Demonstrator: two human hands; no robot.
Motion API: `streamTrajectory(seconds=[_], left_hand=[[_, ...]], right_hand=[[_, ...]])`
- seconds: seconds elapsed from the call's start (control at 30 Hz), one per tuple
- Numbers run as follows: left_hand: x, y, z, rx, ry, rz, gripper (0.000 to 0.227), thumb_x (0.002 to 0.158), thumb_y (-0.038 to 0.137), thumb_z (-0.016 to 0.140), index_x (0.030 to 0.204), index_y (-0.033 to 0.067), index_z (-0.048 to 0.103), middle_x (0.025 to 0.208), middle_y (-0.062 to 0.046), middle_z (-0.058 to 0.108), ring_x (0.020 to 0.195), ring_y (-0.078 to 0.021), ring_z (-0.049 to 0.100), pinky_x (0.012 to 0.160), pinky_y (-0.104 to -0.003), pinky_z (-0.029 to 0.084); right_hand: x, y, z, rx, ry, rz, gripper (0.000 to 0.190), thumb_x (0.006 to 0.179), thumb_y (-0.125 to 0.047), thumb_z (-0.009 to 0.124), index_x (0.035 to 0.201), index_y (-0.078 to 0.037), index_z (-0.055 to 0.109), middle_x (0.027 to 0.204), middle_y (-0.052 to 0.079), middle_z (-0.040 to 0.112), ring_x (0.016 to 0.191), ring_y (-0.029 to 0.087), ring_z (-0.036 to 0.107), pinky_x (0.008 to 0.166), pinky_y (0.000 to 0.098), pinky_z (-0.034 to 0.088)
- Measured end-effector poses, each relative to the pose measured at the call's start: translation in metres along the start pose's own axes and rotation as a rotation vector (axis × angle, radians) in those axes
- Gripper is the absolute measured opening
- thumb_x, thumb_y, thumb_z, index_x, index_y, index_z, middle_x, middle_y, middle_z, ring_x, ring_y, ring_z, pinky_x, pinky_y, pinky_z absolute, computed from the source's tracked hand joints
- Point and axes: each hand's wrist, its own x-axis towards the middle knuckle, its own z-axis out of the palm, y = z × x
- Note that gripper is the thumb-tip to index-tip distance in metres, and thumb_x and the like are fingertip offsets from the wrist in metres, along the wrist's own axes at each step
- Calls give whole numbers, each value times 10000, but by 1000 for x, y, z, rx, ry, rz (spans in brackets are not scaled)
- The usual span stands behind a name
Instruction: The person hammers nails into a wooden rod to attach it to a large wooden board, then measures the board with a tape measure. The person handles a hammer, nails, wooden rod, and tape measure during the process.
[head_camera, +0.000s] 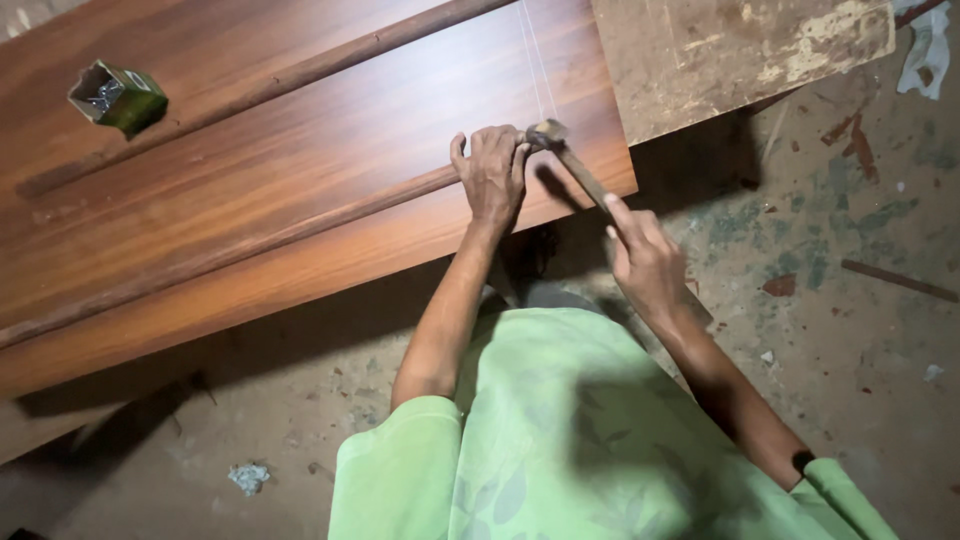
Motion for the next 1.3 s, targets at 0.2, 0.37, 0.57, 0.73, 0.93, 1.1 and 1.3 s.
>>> streamTrajectory(seconds=[0.2,0.37,0.57,0.73,0.93,1.1,1.3], left_hand=[[-3,0,2,27,6,17,108,989,209,661,1073,143,681,1123,-10,675,1134,-234,596,1169,-556,270],[2,-9,6,-40,40,12,266,1016,94,571,1281,112,581,1102,-40,655,1135,-233,613,1193,-561,270],[8,-3,-1,-51,19,24,325,1027,78,551,1350,110,543,1157,-79,641,1153,-247,606,1187,-540,305],[-2,-15,-17,50,-47,70,450,864,202,690,1277,74,564,1174,-160,623,1117,-362,560,979,-556,347],[-33,-56,-42,105,-92,-25,459,873,259,704,1299,120,602,1256,-124,641,1205,-319,576,1020,-587,366],[13,-112,-87,73,97,-30,469,892,291,724,1329,156,618,1330,-98,651,1283,-294,583,1061,-635,359],[84,-339,-270,488,447,-330,855,746,229,831,1482,82,421,1506,-182,426,1413,-392,373,1168,-606,281]], right_hand=[[6,-8,-17,-55,-12,-20,545,968,-49,692,1479,-199,577,1054,139,680,835,343,677,689,449,538],[6,-1,-25,215,328,-346,552,1075,-34,659,1553,-196,436,1193,151,623,967,346,643,814,456,532],[5,4,14,-113,-40,44,560,957,-89,701,1498,-177,589,965,144,648,825,362,650,686,465,528],[-5,18,11,153,111,88,444,1054,-79,637,1492,-116,576,1131,169,671,996,345,670,858,436,543],[-3,-8,15,218,84,95,414,1079,-111,597,1483,-25,586,1398,220,651,1262,372,642,1063,434,497],[8,-39,36,179,86,192,437,1094,-139,621,1488,34,542,1286,265,657,1124,344,668,932,416,525],[31,-70,79,389,46,379,521,1090,-116,596,1593,-22,501,992,152,679,797,166,622,737,323,511]])
